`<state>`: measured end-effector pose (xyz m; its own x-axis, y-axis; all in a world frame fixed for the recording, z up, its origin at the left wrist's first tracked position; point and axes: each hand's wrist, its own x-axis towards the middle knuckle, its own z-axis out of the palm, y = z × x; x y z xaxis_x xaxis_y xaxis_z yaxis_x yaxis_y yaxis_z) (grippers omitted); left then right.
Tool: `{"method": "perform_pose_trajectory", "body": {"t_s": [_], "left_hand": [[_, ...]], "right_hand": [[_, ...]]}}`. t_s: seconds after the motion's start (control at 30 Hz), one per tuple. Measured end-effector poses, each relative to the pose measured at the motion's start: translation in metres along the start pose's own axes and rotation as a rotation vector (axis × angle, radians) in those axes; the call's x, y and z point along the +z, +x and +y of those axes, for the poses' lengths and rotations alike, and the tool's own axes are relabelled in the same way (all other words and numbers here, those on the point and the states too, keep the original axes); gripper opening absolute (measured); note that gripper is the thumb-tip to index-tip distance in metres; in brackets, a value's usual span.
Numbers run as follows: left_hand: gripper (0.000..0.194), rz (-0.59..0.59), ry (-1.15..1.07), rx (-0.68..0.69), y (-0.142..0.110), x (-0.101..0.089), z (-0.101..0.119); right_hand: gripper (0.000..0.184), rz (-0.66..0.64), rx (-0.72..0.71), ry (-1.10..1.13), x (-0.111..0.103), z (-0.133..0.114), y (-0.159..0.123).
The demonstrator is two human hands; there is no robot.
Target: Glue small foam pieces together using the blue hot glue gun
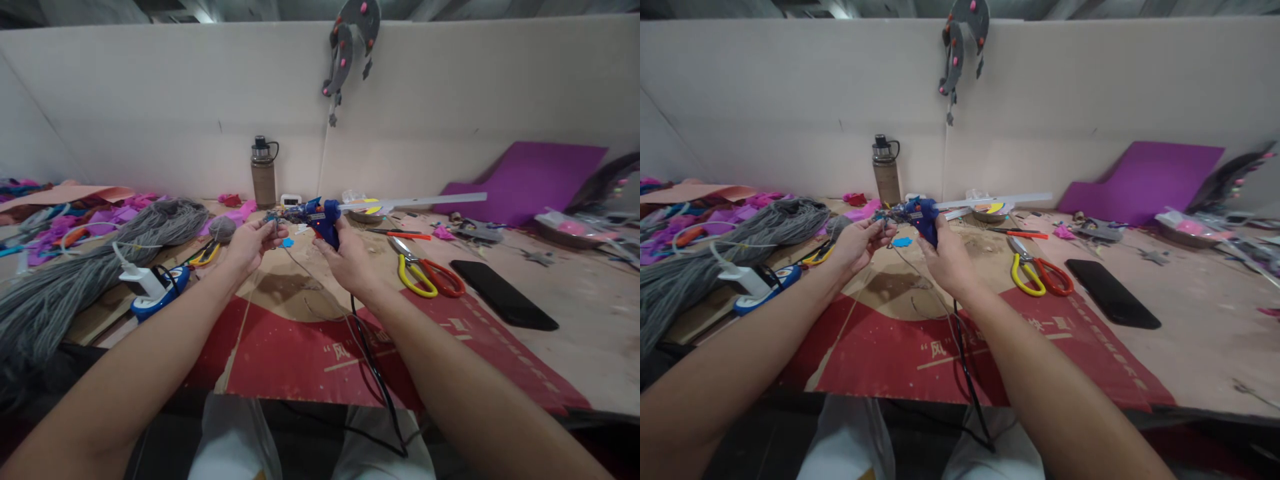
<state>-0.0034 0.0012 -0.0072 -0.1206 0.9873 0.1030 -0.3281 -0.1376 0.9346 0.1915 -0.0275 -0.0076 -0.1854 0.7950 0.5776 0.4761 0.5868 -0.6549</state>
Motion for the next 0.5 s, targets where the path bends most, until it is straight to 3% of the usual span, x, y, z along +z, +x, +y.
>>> {"method": "perform_pose_trajectory", "body": {"t_s": [0.5], "left_hand": [[0.017, -0.039, 0.015, 0.004, -0.0002, -0.001, -0.0021]], "right_hand": [[0.035, -0.026, -0.047, -0.069, -0.0007, -0.0023, -0.0035]]}}
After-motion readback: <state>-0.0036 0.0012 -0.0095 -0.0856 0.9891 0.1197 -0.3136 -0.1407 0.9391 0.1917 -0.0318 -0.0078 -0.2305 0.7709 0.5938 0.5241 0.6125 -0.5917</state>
